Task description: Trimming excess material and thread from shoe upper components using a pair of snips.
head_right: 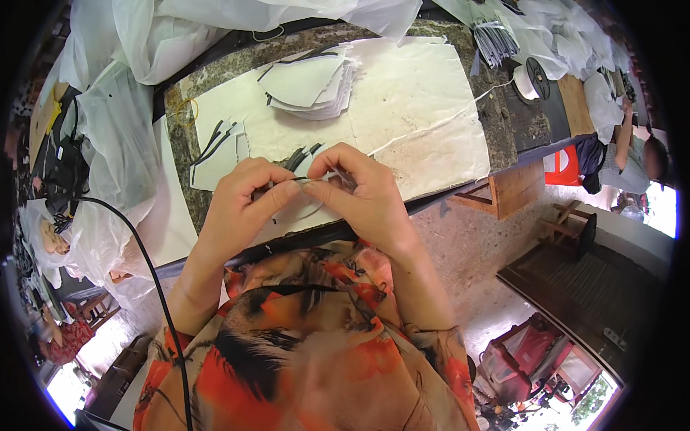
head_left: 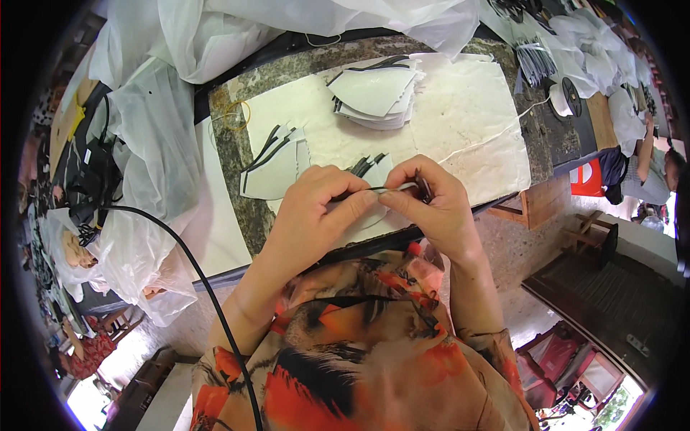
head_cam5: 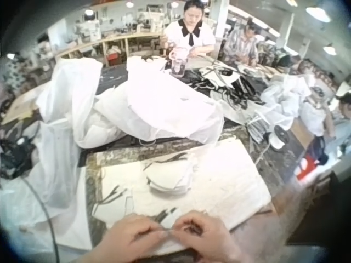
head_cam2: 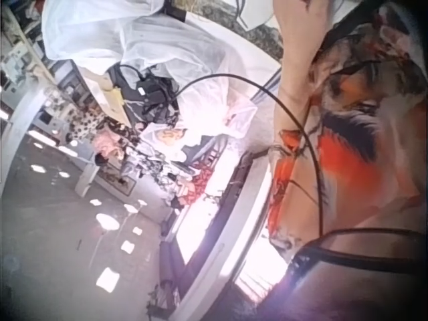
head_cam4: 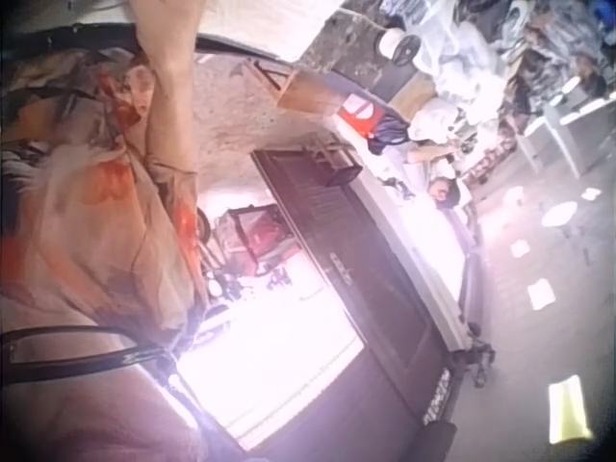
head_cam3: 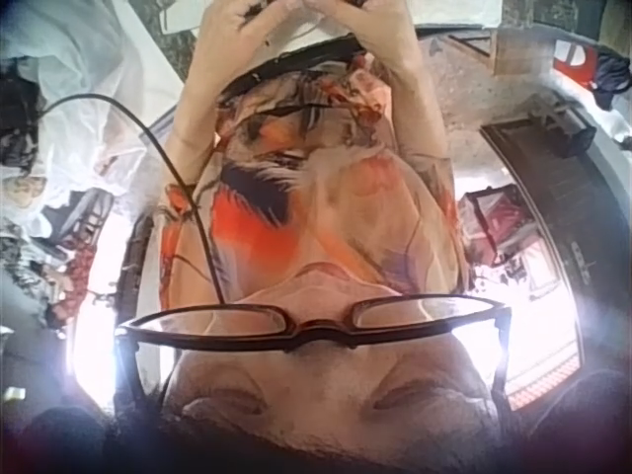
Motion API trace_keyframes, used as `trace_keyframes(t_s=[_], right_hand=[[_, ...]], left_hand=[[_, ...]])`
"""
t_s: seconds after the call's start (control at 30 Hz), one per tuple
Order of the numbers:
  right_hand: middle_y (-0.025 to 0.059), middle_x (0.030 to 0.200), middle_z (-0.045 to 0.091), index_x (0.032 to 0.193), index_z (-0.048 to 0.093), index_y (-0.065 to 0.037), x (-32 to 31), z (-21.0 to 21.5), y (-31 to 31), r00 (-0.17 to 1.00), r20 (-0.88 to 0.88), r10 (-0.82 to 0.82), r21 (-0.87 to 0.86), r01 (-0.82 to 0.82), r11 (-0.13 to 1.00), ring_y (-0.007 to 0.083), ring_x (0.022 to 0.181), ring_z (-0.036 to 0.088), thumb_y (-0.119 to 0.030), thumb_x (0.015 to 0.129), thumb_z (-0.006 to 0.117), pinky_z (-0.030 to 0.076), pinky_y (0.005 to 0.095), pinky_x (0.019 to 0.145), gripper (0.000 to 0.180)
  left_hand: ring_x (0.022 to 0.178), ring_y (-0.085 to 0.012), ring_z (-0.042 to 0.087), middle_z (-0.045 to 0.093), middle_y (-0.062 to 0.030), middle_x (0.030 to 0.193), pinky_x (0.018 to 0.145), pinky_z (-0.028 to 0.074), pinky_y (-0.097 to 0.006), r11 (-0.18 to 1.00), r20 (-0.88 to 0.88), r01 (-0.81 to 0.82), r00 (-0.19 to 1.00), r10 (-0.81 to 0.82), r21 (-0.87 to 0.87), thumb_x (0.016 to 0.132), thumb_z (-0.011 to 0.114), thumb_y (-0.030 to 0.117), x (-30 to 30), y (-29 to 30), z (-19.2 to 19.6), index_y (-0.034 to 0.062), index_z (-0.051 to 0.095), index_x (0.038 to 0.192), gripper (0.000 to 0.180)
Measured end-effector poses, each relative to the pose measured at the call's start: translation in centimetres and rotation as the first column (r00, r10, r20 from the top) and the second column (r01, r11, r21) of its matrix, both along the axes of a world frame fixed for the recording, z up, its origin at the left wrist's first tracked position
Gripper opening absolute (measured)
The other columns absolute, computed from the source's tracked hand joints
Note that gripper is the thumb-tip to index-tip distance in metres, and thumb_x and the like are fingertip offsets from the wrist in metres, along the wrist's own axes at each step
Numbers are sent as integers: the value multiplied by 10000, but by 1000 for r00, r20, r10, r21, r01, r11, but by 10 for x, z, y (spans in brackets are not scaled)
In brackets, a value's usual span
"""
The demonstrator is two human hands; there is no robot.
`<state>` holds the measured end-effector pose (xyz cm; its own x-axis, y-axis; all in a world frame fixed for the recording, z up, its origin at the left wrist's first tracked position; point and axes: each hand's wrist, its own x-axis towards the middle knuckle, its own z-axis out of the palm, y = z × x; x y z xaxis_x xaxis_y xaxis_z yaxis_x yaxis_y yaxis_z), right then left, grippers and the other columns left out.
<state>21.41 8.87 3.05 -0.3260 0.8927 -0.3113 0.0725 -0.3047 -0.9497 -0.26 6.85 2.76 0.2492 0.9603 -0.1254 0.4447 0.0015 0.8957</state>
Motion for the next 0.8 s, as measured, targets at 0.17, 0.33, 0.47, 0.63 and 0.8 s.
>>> trace_keyframes(t_s=[0.17, 0.33, 0.47, 0.63, 0.8], right_hand=[[85, 1247, 602, 1121, 685, -92, 15, 3, 14, 939, 281, 198, 425, -307, 851, 231, 1070, 606, -109, 931, 692, 515, 316, 869, 191], [107, 1333, 586, 1128, 691, -127, 12, 14, 13, 747, 642, 171, 504, -580, 640, 307, 1152, 593, -165, 929, 676, 553, 398, 873, 203], [106, 1337, 592, 1103, 694, -130, 3, 20, 13, 688, 719, 97, 461, -577, 675, 315, 1173, 593, -183, 922, 666, 568, 418, 858, 190], [98, 1291, 611, 1108, 695, -121, 1, 14, 18, 728, 681, 80, 522, -559, 645, 305, 1151, 602, -189, 924, 662, 565, 412, 845, 199], [77, 1208, 639, 1098, 695, -102, 1, 16, 19, 750, 654, 100, 516, -539, 666, 294, 1100, 625, -184, 922, 659, 564, 404, 828, 198]], left_hand=[[813, -52, 566, 659, 38, 868, 721, 457, -232, 905, 321, 3, 935, 148, -425, 997, 684, 199, -10, -3, -5, 23, 699, 1139, 227], [914, -48, 614, 682, 22, 1024, 814, 505, -219, 819, 537, 40, 773, 337, -572, 1026, 646, 132, -23, -9, -9, 17, 672, 1168, 185], [934, -39, 594, 665, 24, 1058, 838, 494, -208, 814, 565, 45, 742, 360, -579, 1038, 626, 124, -20, -16, -3, 16, 649, 1217, 210], [942, -28, 560, 645, 36, 1054, 837, 472, -198, 810, 571, -7, 706, 420, -587, 1044, 628, 136, -8, -28, -4, 17, 649, 1220, 213], [916, -29, 538, 629, 48, 1001, 814, 444, -192, 839, 544, -70, 731, 411, -539, 1044, 634, 150, -2, -34, -10, 32, 656, 1192, 190]])
